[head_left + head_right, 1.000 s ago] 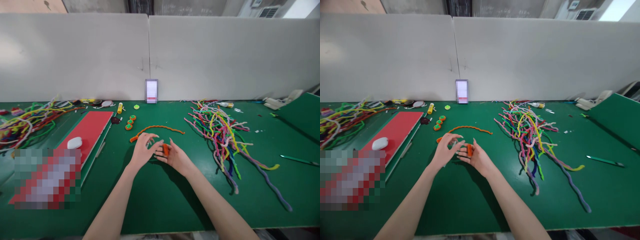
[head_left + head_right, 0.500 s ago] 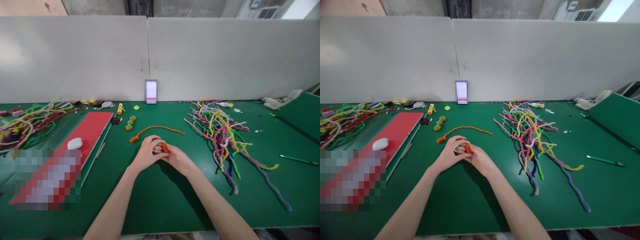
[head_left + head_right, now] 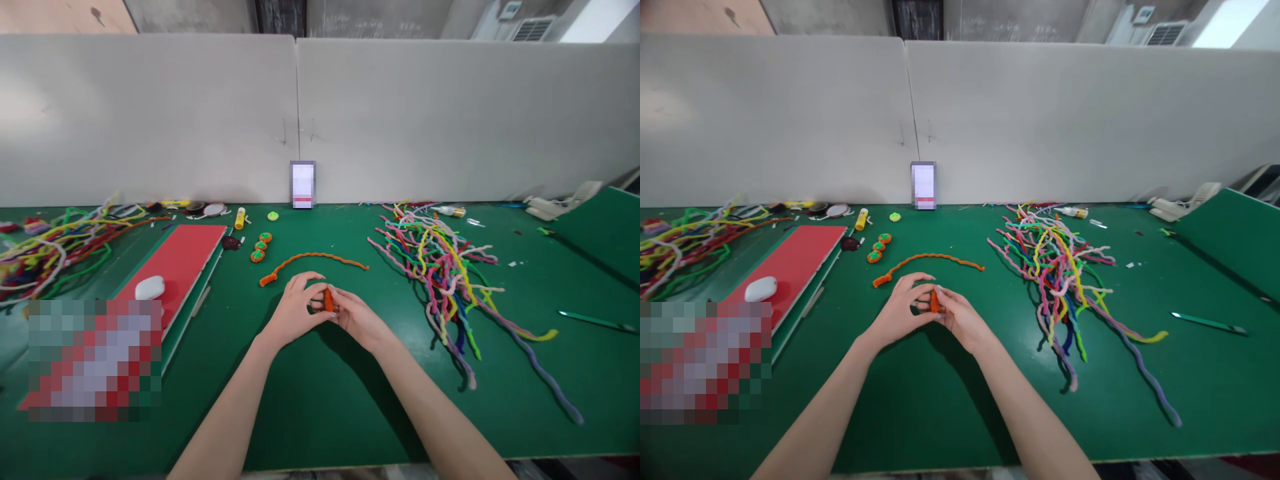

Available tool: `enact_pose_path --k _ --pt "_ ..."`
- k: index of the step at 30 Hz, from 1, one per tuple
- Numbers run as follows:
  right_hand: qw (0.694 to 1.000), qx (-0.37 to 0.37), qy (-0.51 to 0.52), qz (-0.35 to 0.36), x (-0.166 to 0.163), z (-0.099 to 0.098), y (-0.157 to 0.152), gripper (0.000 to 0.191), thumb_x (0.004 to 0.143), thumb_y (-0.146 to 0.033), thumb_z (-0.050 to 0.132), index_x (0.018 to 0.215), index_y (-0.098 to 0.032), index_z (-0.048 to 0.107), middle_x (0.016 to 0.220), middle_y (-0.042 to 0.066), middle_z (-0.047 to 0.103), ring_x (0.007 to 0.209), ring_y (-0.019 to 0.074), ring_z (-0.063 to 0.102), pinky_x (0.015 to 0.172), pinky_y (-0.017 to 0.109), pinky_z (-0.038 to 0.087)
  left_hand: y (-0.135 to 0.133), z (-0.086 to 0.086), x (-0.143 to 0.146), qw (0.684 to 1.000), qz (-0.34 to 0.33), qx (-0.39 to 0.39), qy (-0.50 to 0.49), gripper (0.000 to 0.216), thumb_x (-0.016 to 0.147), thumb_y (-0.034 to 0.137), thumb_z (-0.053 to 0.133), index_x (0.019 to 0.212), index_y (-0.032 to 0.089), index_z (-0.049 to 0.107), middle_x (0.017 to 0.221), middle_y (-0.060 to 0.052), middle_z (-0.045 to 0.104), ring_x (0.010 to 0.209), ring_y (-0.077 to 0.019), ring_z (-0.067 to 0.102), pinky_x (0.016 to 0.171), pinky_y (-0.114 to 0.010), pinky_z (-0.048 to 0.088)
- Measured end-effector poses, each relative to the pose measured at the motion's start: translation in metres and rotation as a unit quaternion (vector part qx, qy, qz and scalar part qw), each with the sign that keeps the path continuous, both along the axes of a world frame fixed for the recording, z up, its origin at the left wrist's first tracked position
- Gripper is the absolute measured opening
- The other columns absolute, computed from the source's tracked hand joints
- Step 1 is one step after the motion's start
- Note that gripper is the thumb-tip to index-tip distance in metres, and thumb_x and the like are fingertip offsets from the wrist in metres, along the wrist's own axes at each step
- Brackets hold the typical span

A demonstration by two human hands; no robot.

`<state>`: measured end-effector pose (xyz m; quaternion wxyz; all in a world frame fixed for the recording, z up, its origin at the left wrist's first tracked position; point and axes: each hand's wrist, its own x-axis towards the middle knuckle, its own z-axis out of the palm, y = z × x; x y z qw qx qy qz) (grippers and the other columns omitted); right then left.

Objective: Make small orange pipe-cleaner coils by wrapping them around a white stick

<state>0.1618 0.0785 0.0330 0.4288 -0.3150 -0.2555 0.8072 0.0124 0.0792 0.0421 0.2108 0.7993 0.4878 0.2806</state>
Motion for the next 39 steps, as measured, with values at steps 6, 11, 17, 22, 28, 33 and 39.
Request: enact_pose_path --k 6,11,17,22,28,33,39 --pt "0.999 0.014 -0.040 0.003 0.0024 -0.0001 0.0002 0.025 0.071 -0.037 0.065 0.079 -0.014 0.065 0.072 0.003 0.065 0.061 0.0092 0.057 0.062 0.022 0.043 -0.0003 0.0004 0.0009 1.000 0.003 0.010 0.005 0.037 0.067 0.032 0.066 0.103 0.027 0.056 0.116 -0.003 0.047 0.114 -0.0234 0.038 0.096 -0.039 0.034" --pt "0.997 0.025 -0.077 -0.012 0.0030 -0.0040 0.0018 0.029 0.068 -0.040 0.067 0.079 -0.013 0.066 0.069 0.004 0.066 0.060 0.0110 0.059 0.055 0.021 0.040 -0.0012 0.0003 0.0038 1.000 -0.006 0.006 0.003 0.037 0.068 0.032 0.065 0.103 0.026 0.055 0.115 -0.003 0.047 0.112 -0.0226 0.039 0.096 -0.037 0.034" --pt "0.996 0.023 -0.089 -0.019 0.0035 -0.0054 0.0020 0.030 0.067 -0.039 0.067 0.081 -0.012 0.066 0.070 0.005 0.067 0.062 0.0131 0.061 0.054 0.022 0.042 -0.0012 -0.0020 0.0050 1.000 -0.009 -0.012 -0.016 0.042 0.067 0.033 0.066 0.107 0.027 0.054 0.117 -0.003 0.047 0.113 -0.0235 0.039 0.097 -0.039 0.035" --pt "0.995 0.040 -0.088 -0.019 0.0030 -0.0066 0.0020 0.030 0.070 -0.040 0.065 0.082 -0.013 0.066 0.072 0.005 0.067 0.065 0.0135 0.061 0.057 0.023 0.043 -0.0011 -0.0016 0.0065 0.999 -0.009 -0.016 -0.037 0.041 0.067 0.034 0.066 0.105 0.026 0.055 0.115 -0.003 0.049 0.111 -0.0227 0.041 0.096 -0.038 0.036" --pt "0.995 0.063 -0.076 -0.009 0.0028 -0.0061 0.0020 0.029 0.071 -0.041 0.064 0.078 -0.013 0.066 0.070 0.004 0.065 0.063 0.0119 0.058 0.057 0.022 0.042 -0.0017 0.0009 0.0088 0.997 0.005 -0.016 -0.070 0.036 0.066 0.035 0.068 0.100 0.026 0.059 0.109 -0.004 0.052 0.107 -0.0228 0.045 0.093 -0.039 0.038" --pt "0.994 0.070 -0.077 -0.007 0.0026 -0.0033 0.0012 0.028 0.072 -0.041 0.063 0.075 -0.012 0.065 0.070 0.004 0.064 0.065 0.0111 0.058 0.059 0.021 0.042 -0.0011 0.0011 0.0082 0.997 0.004 -0.009 -0.080 0.035 0.065 0.036 0.068 0.098 0.026 0.060 0.108 -0.003 0.052 0.105 -0.0212 0.045 0.092 -0.037 0.038" --pt "0.997 0.059 -0.053 -0.016 0.0018 -0.0021 0.0013 0.031 0.076 -0.044 0.058 0.078 -0.014 0.065 0.071 0.004 0.064 0.064 0.0114 0.059 0.059 0.022 0.044 -0.0018 0.0020 0.0074 0.997 0.002 -0.006 -0.072 0.036 0.067 0.033 0.067 0.103 0.027 0.059 0.109 -0.003 0.052 0.106 -0.0220 0.045 0.092 -0.039 0.038"
